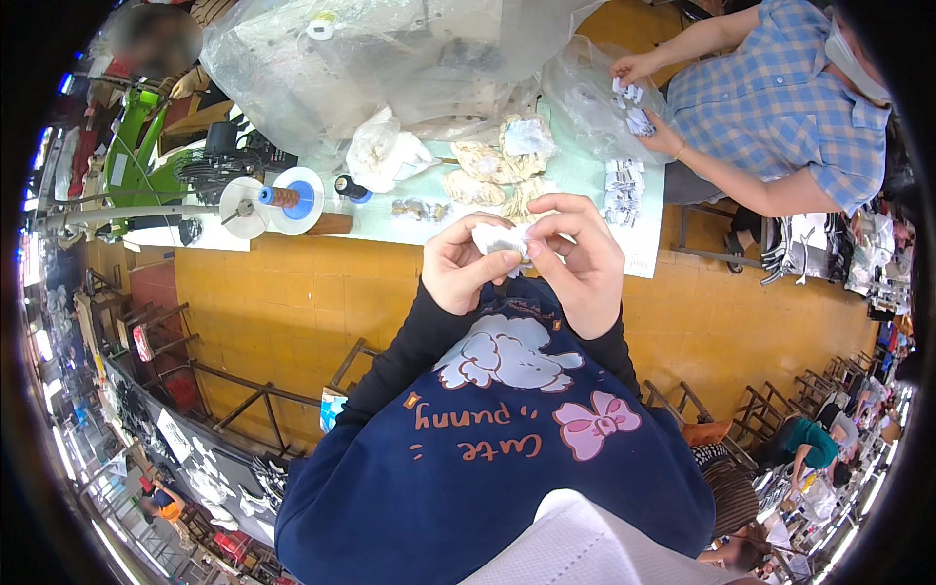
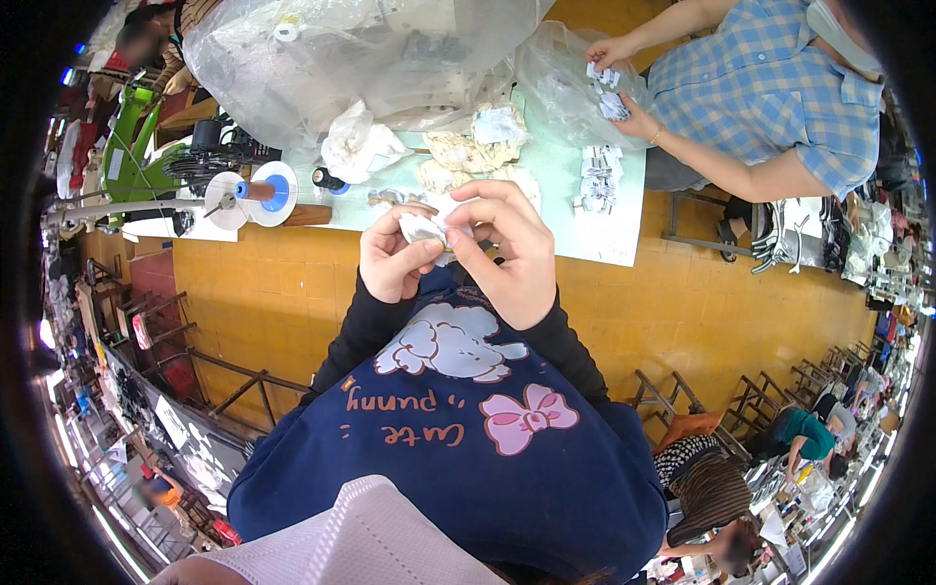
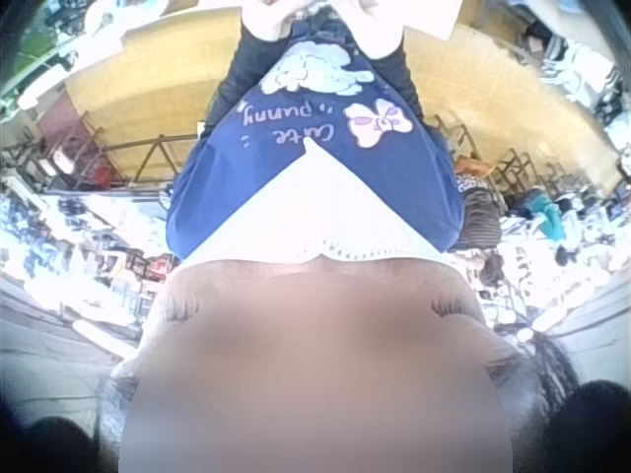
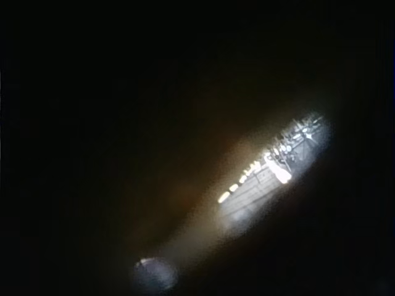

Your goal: The person repeatedly picks small white items from a table and wraps each one individually in a thin white material. The wrapped items are placed back on the table. Other people are visible working at nearby tables.

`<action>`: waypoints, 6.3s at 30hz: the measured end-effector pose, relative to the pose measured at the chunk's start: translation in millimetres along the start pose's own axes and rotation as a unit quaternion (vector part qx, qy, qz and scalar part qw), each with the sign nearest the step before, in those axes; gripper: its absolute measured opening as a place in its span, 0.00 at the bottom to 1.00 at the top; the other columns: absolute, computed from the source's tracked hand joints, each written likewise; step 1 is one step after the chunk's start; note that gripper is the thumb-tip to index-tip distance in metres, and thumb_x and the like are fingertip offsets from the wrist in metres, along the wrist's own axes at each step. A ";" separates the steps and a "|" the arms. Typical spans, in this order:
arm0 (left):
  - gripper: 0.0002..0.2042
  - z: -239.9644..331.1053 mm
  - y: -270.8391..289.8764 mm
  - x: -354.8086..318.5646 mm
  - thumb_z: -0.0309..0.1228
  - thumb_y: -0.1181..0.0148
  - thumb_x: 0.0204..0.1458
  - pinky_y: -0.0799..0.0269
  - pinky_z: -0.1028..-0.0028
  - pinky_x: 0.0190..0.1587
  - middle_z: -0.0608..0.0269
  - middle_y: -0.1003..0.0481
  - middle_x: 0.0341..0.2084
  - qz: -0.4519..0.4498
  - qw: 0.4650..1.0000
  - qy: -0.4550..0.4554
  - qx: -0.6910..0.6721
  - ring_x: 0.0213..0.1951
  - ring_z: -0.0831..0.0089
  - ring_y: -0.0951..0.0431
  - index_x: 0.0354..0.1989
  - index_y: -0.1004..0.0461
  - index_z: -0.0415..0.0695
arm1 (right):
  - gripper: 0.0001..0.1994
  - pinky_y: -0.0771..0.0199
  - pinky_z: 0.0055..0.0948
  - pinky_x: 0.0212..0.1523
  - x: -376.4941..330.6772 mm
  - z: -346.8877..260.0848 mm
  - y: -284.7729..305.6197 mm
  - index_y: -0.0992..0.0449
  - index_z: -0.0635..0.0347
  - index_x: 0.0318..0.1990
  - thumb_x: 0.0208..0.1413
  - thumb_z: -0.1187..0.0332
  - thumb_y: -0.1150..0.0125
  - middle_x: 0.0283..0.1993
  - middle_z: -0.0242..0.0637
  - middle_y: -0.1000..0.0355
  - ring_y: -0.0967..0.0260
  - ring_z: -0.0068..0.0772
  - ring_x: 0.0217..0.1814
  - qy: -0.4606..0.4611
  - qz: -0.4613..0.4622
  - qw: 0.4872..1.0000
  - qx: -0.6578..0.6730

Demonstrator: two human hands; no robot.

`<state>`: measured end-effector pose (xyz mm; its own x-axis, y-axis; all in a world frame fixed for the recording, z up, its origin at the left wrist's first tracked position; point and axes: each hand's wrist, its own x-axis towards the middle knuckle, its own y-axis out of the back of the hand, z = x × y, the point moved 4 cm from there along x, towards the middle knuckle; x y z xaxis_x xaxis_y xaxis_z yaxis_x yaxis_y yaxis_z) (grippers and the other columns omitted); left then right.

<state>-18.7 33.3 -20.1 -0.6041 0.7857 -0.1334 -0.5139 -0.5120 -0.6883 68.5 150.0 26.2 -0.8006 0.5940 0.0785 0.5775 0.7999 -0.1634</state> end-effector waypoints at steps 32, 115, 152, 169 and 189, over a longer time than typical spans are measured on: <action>0.17 -1.5 7.7 6.4 0.15 0.37 0.48 0.31 0.81 0.30 0.59 0.25 0.38 0.000 1.000 0.004 -0.005 0.35 0.77 0.25 0.46 0.31 0.35 | 0.05 0.27 0.20 0.37 7.9 5.3 -0.1 0.23 0.70 0.36 0.51 0.81 0.38 0.49 0.40 0.33 0.31 0.23 0.41 0.016 -0.024 0.999 -0.045; 0.17 -0.3 7.0 2.1 0.16 0.36 0.48 0.27 0.81 0.31 0.56 0.22 0.37 0.007 0.998 -0.002 0.062 0.35 0.76 0.21 0.46 0.31 0.33 | 0.06 0.32 0.19 0.35 5.4 5.2 2.8 0.21 0.66 0.36 0.50 0.78 0.38 0.47 0.39 0.30 0.31 0.22 0.39 0.034 -0.018 0.996 -0.081; 0.16 3.1 3.1 -9.5 0.17 0.35 0.47 0.25 0.80 0.32 0.56 0.22 0.35 0.011 0.995 0.006 0.101 0.34 0.76 0.21 0.46 0.28 0.32 | 0.05 0.29 0.25 0.42 1.1 -3.2 -1.9 0.21 0.64 0.36 0.52 0.76 0.39 0.47 0.41 0.29 0.29 0.29 0.44 0.060 -0.048 0.991 -0.106; 0.16 4.2 2.0 -14.3 0.17 0.35 0.48 0.25 0.79 0.32 0.55 0.22 0.34 0.019 0.992 0.006 0.124 0.35 0.75 0.21 0.46 0.28 0.30 | 0.06 0.30 0.24 0.39 -1.1 -1.7 -2.4 0.21 0.64 0.36 0.50 0.75 0.37 0.47 0.40 0.29 0.29 0.29 0.43 0.067 -0.053 0.987 -0.136; 0.15 8.2 1.8 -16.7 0.19 0.35 0.49 0.25 0.80 0.32 0.57 0.21 0.33 0.024 0.989 0.011 0.148 0.33 0.77 0.21 0.46 0.27 0.31 | 0.05 0.31 0.24 0.41 -1.1 -3.6 -5.8 0.21 0.64 0.36 0.51 0.76 0.38 0.47 0.40 0.29 0.31 0.28 0.45 0.036 -0.063 0.988 -0.133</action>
<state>-14.6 16.4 -13.3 -0.6208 0.7633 -0.1791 -0.6427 -0.6262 -0.4414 66.7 145.0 30.6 -0.8610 0.4848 0.1539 0.5030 0.8565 0.1158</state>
